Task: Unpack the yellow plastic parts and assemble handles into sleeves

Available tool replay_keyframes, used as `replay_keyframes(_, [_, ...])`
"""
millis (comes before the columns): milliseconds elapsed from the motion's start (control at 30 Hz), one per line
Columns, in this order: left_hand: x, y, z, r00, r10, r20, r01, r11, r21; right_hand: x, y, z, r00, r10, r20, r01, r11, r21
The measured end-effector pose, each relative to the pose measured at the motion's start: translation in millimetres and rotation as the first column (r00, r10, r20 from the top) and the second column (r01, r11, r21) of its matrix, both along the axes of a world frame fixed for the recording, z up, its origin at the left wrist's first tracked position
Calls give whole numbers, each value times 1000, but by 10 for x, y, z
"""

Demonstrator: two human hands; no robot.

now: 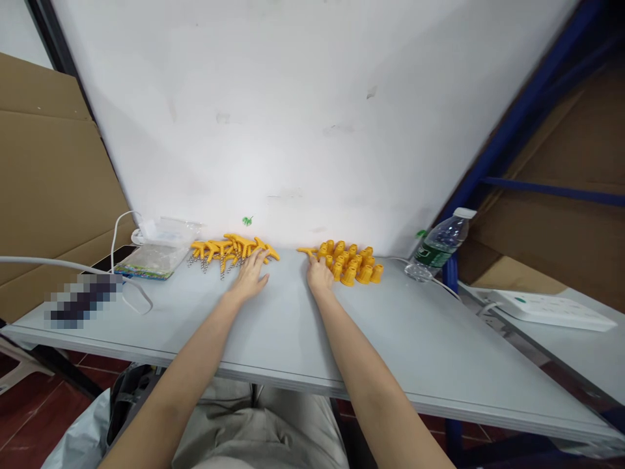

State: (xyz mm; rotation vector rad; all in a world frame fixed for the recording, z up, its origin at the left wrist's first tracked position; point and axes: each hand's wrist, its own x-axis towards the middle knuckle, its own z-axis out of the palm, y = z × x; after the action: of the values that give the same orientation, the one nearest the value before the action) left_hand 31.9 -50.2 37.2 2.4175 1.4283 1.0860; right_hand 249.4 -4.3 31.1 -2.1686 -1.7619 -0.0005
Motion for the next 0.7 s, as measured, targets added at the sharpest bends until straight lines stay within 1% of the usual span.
replay_keyframes(200, [-9, 27, -33, 1000, -2, 0, 2, 1000, -8, 7, 4, 32, 997, -35, 67, 39, 997, -62])
replay_keyframes(367, [-14, 36, -52, 1000, 6, 9, -6, 1000, -9, 16, 7, 59, 998, -54, 43, 58, 994, -94])
replay_keyframes(467, [-15, 32, -53, 1000, 5, 0, -5, 1000, -19, 32, 16, 49, 999, -51, 13, 52, 996, -79])
replay_keyframes(700, [-12, 21, -41, 1000, 6, -16, -7, 1000, -19, 80, 52, -24, 997, -36, -73, 37, 999, 4])
